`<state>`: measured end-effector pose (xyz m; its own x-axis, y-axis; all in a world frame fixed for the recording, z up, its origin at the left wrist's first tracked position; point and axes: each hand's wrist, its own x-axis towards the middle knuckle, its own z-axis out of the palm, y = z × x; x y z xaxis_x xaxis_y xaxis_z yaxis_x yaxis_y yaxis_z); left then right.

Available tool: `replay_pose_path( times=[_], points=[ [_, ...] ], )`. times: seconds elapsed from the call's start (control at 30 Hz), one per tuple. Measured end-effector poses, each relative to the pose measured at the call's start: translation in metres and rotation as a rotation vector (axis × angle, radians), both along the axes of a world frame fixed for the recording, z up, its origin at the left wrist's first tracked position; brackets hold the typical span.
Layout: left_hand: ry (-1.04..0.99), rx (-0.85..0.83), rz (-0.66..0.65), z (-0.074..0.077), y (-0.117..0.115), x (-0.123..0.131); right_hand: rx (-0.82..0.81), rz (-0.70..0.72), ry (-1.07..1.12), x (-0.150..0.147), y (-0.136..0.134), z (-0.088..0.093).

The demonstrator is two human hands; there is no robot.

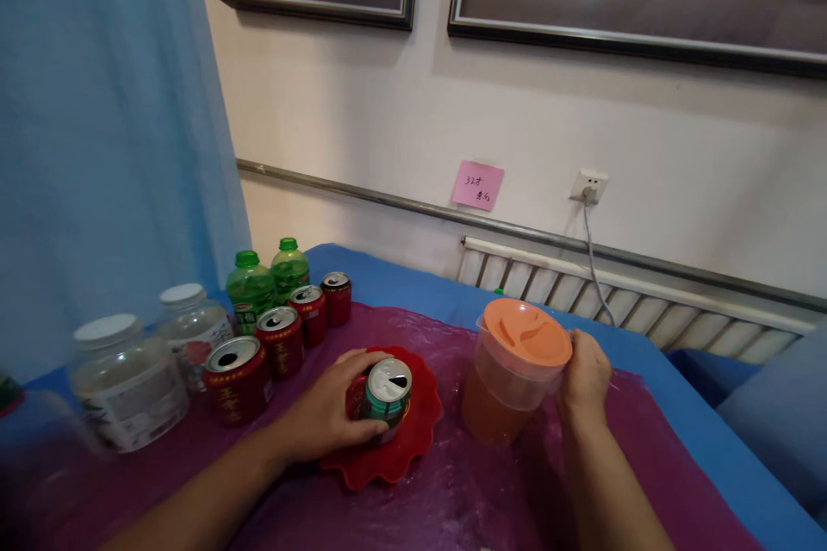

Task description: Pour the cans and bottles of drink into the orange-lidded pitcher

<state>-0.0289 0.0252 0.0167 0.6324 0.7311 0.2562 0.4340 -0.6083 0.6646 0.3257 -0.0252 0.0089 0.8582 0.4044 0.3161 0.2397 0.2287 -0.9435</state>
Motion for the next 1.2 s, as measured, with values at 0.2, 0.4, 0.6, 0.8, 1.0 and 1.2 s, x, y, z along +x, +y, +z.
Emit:
replay_pose_path(
  times=[0.2, 0.4, 0.6, 0.8, 1.0, 1.2],
  points=[
    [-0.013, -0.040, 0.087, -0.007, 0.004, -0.003, 0.100, -0.225, 0.052, 0.007, 0.003, 0.021],
    [-0.052, -0.036, 0.088, -0.006, 0.005, -0.004, 0.517, -0.268, -0.459, -0.043, -0.033, 0.068],
    [-0.120, -0.127, -0.023, -0.002, 0.003, -0.002, -0.106, 0.597, -0.458, -0.157, -0.061, 0.022],
    [-0.172, -0.183, -0.149, -0.006, 0.005, 0.003, -0.274, 0.717, -0.274, -0.187, -0.045, -0.013],
    [-0.139, -0.183, -0.218, -0.014, 0.009, 0.008, -0.198, 0.727, -0.273, -0.185, -0.046, 0.000],
    [-0.250, -0.223, -0.243, -0.020, 0.007, 0.011, -0.179, 0.613, -0.257, -0.172, -0.078, 0.006]
  ],
)
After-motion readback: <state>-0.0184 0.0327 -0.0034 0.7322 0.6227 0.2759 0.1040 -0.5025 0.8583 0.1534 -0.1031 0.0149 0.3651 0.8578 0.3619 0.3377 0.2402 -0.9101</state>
